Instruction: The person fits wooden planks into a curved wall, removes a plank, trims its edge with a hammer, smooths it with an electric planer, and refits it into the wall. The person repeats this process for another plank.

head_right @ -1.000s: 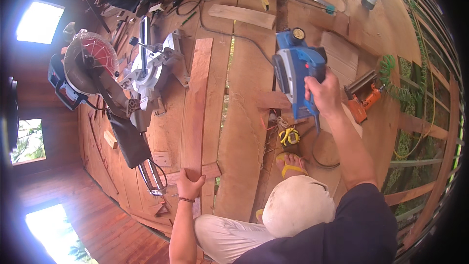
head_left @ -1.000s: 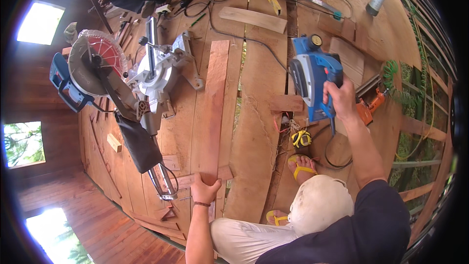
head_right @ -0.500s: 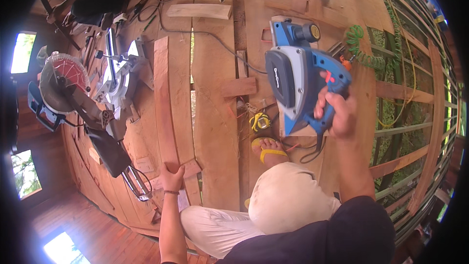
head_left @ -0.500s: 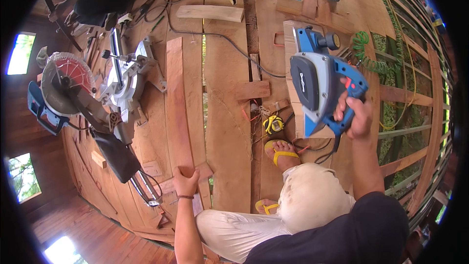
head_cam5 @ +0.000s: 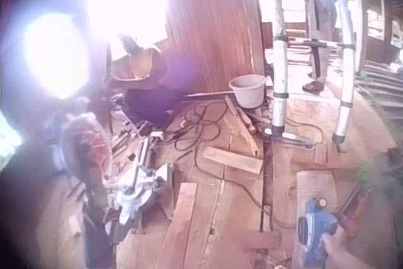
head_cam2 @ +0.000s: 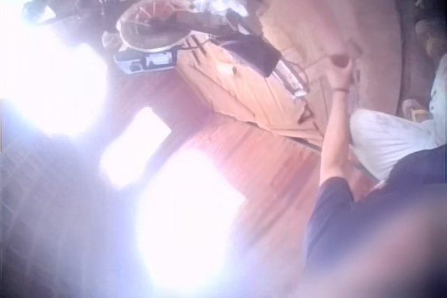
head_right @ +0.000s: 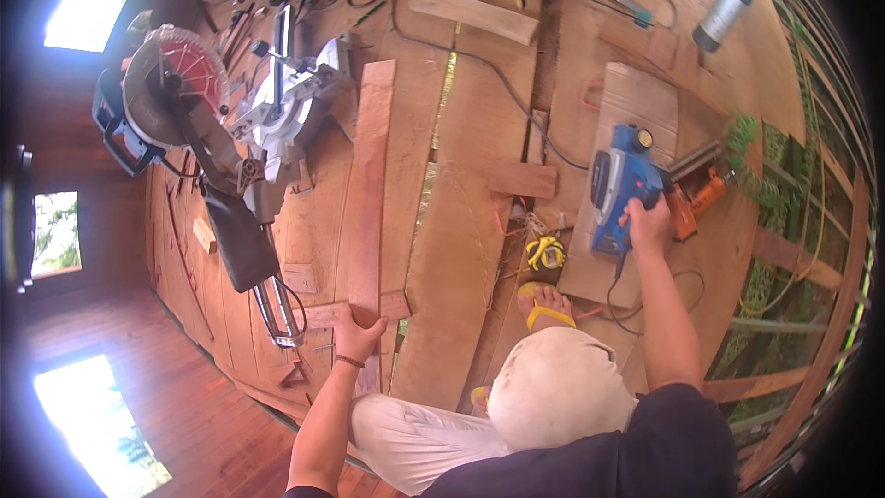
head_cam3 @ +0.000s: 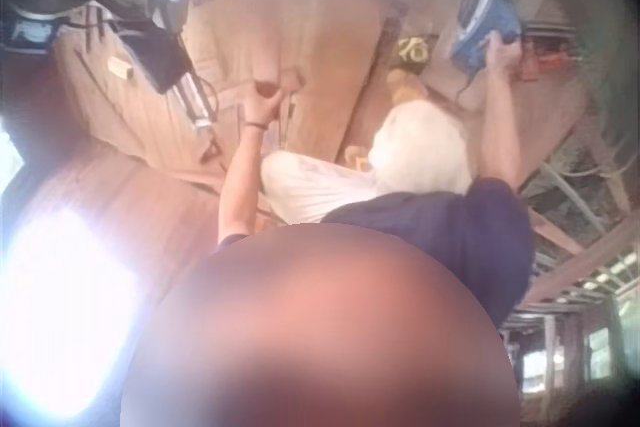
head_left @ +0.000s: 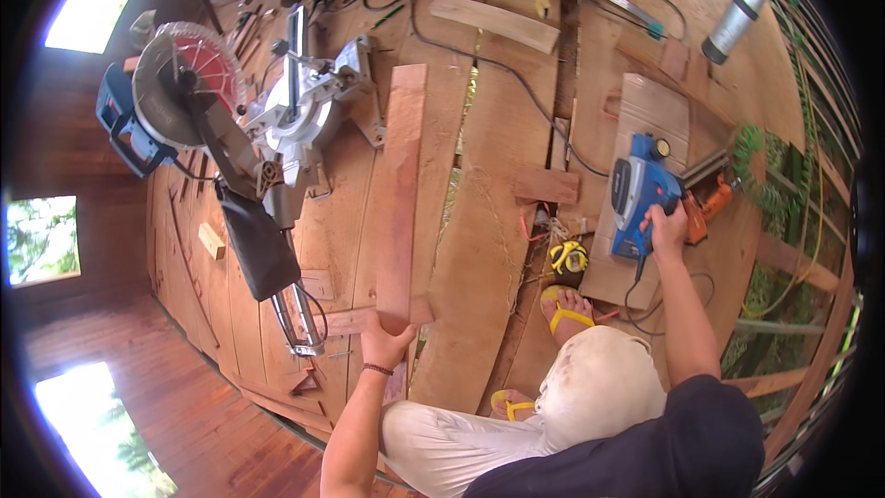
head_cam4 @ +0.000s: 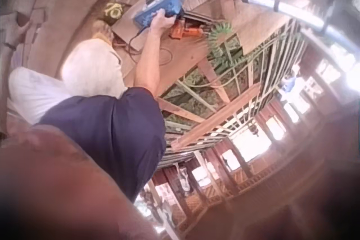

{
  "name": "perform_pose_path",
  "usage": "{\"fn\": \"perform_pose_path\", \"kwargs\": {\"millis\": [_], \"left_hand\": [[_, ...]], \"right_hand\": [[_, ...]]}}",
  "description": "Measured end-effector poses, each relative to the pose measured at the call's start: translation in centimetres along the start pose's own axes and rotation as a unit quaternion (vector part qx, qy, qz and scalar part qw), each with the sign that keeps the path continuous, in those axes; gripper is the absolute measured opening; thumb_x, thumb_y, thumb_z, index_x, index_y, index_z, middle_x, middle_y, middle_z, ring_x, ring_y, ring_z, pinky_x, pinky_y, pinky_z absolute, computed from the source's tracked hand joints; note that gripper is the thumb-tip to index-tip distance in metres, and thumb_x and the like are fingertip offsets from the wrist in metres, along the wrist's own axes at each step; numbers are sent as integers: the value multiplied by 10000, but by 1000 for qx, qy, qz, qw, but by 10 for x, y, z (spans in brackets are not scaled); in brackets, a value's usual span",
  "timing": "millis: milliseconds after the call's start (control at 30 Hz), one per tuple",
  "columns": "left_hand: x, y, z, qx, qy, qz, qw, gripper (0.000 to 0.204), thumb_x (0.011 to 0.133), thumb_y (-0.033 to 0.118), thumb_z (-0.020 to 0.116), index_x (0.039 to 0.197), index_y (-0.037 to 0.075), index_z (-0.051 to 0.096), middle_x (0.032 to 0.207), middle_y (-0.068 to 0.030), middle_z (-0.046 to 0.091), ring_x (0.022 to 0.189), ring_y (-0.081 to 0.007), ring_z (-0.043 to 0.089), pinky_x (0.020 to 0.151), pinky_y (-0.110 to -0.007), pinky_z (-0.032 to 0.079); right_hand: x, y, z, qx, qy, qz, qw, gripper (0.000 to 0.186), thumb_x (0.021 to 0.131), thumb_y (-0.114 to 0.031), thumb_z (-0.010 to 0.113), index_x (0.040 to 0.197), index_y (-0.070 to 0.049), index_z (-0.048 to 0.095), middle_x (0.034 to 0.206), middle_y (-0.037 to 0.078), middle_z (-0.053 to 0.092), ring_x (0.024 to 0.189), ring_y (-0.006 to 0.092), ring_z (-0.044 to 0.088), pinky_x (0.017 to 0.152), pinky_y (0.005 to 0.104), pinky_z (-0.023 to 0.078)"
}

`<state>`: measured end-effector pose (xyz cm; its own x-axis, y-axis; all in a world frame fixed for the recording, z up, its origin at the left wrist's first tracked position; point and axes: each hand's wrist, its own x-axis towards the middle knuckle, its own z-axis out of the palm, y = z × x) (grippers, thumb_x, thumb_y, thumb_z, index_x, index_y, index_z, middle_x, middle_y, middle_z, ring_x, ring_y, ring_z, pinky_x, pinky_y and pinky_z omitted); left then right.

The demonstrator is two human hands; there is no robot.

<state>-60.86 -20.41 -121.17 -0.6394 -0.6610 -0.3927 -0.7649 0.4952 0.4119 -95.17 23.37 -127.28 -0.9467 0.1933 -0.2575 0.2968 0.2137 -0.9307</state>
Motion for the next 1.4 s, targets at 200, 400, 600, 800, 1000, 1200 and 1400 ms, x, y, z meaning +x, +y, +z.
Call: {"fn": "perform_pose_path", "kwargs": {"millis": [200,400,600,800,1000,1200,1400], "left_hand": [[-15,11,8,-7,-50,-82,995,770,679,452,900,1128,-58,539,925,-309,705,902,-464,710,747,-481,575],[-22,20,19,27,-61,-94,993,771,683,471,890,1131,-55,546,963,-299,717,931,-447,716,777,-479,584],[-34,43,49,-43,-91,-168,981,759,675,433,900,1134,-54,542,1008,-285,711,964,-429,714,823,-464,578],[-54,46,87,-27,-67,-135,988,808,683,496,875,1152,-51,510,935,-287,711,888,-459,712,759,-495,587],[-67,46,113,-36,-72,-154,985,813,682,513,870,1145,-47,506,946,-291,714,882,-465,712,771,-513,587],[-61,53,126,-13,-106,-184,977,780,705,517,860,1133,-33,510,989,-308,707,942,-481,699,810,-511,579],[-41,64,141,-22,-105,-180,978,786,717,500,865,1153,-56,522,1024,-317,705,996,-460,701,836,-482,574]], "right_hand": [[48,-75,33,-304,68,-397,863,475,868,-106,730,1304,-4,574,1269,199,615,1280,361,555,1074,452,440],[191,-87,261,-438,-207,-402,777,501,897,-127,616,1378,-15,528,1439,231,529,1289,427,548,1072,475,474],[263,-111,333,-566,-196,-288,747,584,910,-108,576,1472,-30,435,1552,240,411,1317,428,551,1079,525,471],[284,-110,342,-563,-197,-296,746,580,881,-139,658,1421,-19,485,1421,269,510,1227,441,598,1014,506,516],[185,-83,263,-437,-259,-421,751,685,829,-118,706,1466,-37,466,1379,229,530,1170,442,615,967,499,537],[97,-43,244,-409,-363,-419,725,699,791,-125,751,1444,-83,504,1379,191,518,1068,417,651,901,490,563],[34,-18,193,-419,-298,-413,752,627,820,-193,779,1390,-69,551,1341,154,543,1189,369,589,950,480,519]]}}
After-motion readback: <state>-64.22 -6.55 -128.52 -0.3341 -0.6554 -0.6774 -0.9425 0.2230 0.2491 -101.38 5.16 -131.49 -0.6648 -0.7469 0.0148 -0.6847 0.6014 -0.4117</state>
